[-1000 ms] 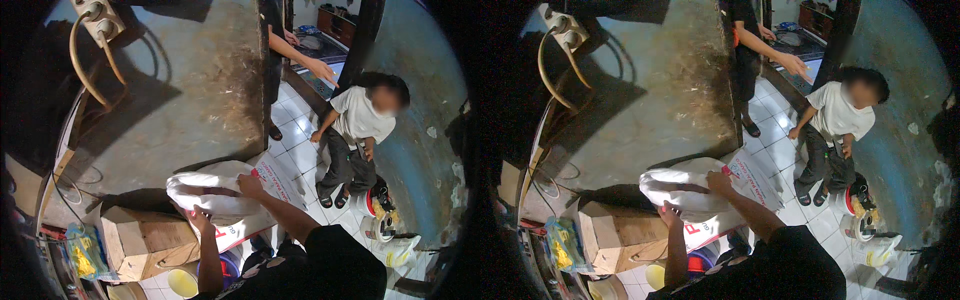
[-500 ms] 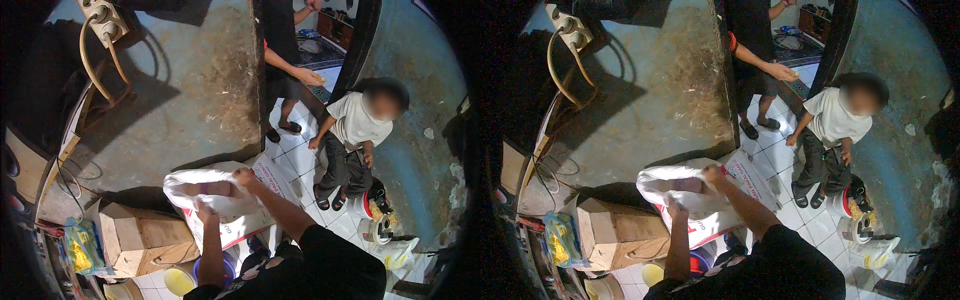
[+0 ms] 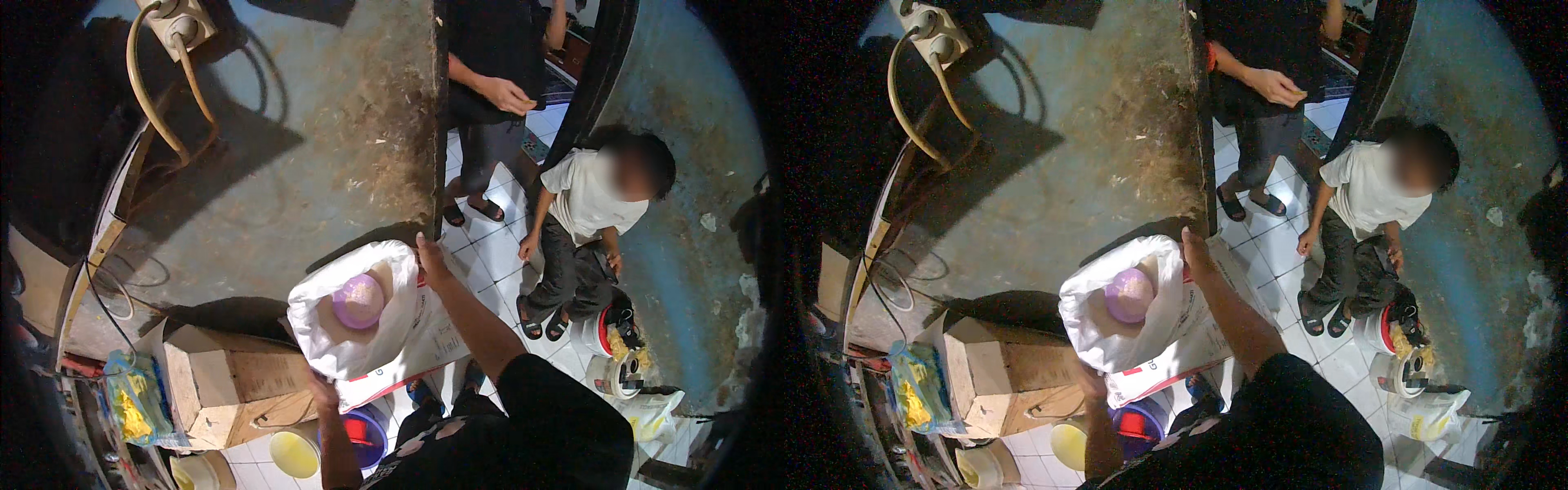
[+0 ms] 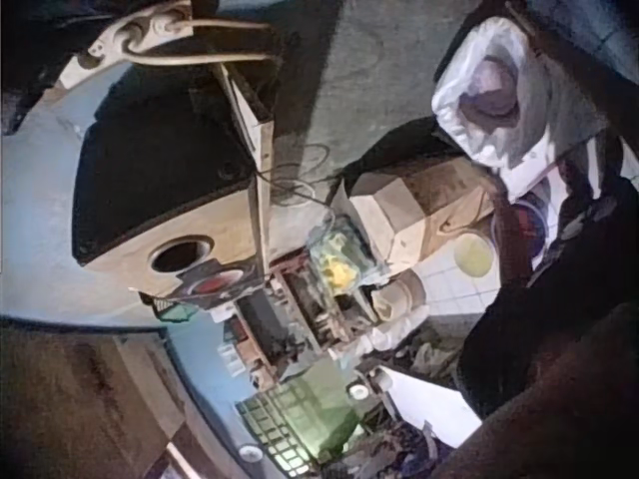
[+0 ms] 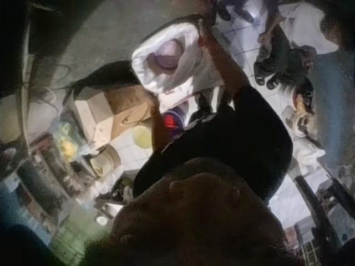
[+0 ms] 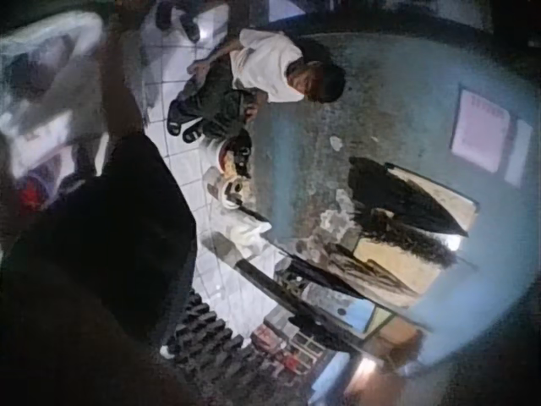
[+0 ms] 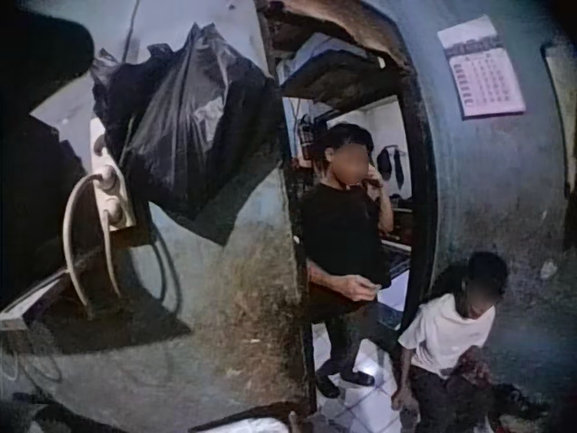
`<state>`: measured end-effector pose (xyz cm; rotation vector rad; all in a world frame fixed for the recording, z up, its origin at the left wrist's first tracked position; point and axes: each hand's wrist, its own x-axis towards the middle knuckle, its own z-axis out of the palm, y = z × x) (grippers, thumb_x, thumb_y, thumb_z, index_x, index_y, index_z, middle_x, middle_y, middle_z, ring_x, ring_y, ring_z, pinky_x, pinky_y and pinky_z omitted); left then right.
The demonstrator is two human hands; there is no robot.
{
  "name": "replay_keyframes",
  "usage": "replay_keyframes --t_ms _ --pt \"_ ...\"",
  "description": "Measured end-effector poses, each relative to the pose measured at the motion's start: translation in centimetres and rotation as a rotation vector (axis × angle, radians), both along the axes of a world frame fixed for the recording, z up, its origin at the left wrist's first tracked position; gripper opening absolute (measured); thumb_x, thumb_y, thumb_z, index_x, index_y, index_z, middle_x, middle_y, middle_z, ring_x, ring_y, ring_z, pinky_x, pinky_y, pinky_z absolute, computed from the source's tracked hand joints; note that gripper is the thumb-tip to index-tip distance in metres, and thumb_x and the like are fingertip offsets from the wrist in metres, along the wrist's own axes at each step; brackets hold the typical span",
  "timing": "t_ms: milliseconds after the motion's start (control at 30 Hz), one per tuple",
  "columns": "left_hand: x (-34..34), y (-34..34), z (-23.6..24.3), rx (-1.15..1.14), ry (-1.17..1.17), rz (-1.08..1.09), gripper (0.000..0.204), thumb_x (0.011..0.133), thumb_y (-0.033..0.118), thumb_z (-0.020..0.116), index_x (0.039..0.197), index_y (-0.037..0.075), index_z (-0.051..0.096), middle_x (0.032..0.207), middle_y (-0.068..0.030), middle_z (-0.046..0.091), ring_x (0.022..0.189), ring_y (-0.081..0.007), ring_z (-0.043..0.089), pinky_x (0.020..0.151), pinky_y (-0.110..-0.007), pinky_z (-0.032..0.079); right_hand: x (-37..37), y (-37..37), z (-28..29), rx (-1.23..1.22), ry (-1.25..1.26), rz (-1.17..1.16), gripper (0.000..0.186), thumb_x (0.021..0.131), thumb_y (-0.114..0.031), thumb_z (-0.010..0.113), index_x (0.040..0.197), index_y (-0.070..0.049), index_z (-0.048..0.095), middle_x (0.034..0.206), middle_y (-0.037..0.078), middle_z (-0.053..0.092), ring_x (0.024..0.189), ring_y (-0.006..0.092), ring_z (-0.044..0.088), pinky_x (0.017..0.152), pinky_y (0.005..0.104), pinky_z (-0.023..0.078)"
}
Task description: The person measures out ingredients for baking by scooping powder from large bags into a bowl using a plastic bowl, weighing components on a digital scale, and washing hands in a bucket.
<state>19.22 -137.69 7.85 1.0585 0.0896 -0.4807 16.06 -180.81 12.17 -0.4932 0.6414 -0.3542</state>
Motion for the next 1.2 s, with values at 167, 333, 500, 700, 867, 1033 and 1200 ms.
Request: replay_keyframes --t_ms 167,333,500,700,867,1033,1200 --pt "8.0 -4.0 8.7 0.643 -0.326 -0.010 0.064 0.086 0.040 0.057 0.132 -0.001 0.038 0.128 -0.0163 0.048 0.113 -0.0267 0.049 0.094 -0.036 0.039 -6.9 8.5 -0.4 -1.002 0.578 -0.226 0.033 0.088 -0.039 0.054 0.091 -0.006 0.057 0.080 0.002 0.057 0.070 0.0118 0.055 0.056 0.0294 0.045" --pt "12.3 -9.2 7.0 1.261 -0.555 -0.101 0.066 0.080 0.046 0.061 0.120 -0.004 0.045 0.117 -0.0245 0.054 0.107 -0.0380 0.053 0.090 -0.042 0.040 -5.5 12.6 -3.4 -0.533 0.494 0.106 0.030 0.086 -0.033 0.057 0.101 -0.006 0.056 0.085 0.003 0.057 0.071 0.0154 0.056 0.063 0.0328 0.048" --pt "10.3 -18.1 3.7 1.104 -0.365 -0.234 0.070 0.079 0.060 0.055 0.086 -0.010 0.059 0.086 -0.0297 0.060 0.074 -0.0403 0.055 0.069 -0.045 0.043 -8.1 8.2 -7.7 -0.898 0.184 0.059 0.035 0.078 -0.026 0.065 0.106 -0.005 0.058 0.090 0.005 0.062 0.079 0.0244 0.061 0.075 0.0372 0.050" --pt "18.9 -7.8 3.7 0.282 -0.074 -0.560 0.050 0.094 0.042 0.039 0.121 0.001 0.051 0.109 -0.0157 0.061 0.098 -0.0268 0.059 0.082 -0.035 0.046 -13.9 9.7 -2.4 -1.499 0.374 0.665 0.054 0.074 -0.030 0.068 0.120 -0.006 0.052 0.112 0.010 0.059 0.098 0.0263 0.059 0.086 0.0391 0.048" --pt "18.4 -7.7 6.6 0.211 0.277 -0.192 0.060 0.088 0.053 0.047 0.118 0.001 0.053 0.099 -0.0133 0.062 0.087 -0.0248 0.061 0.080 -0.036 0.047 -12.6 7.4 -4.8 -0.329 0.338 0.170 0.037 0.086 -0.027 0.055 0.115 -0.004 0.053 0.105 0.011 0.058 0.095 0.0249 0.057 0.083 0.0363 0.046" --pt "10.2 -8.3 5.9 0.583 -0.280 0.267 0.067 0.077 0.049 0.066 0.114 -0.004 0.050 0.102 -0.0164 0.057 0.092 -0.0238 0.056 0.081 -0.036 0.046 -7.7 3.8 -1.4 -1.423 0.470 -0.118 0.042 0.082 -0.026 0.063 0.113 -0.001 0.051 0.108 0.014 0.053 0.100 0.0268 0.053 0.085 0.0359 0.042" --pt "1.9 -9.9 3.1 0.471 0.062 0.222 0.077 0.069 0.021 0.076 0.128 0.003 0.031 0.115 -0.0137 0.048 0.102 -0.0240 0.050 0.084 -0.039 0.043 0.3 7.6 3.9 -2.102 0.412 0.142 0.049 0.074 -0.026 0.069 0.114 -0.004 0.052 0.111 0.016 0.053 0.101 0.0315 0.053 0.087 0.0408 0.042"
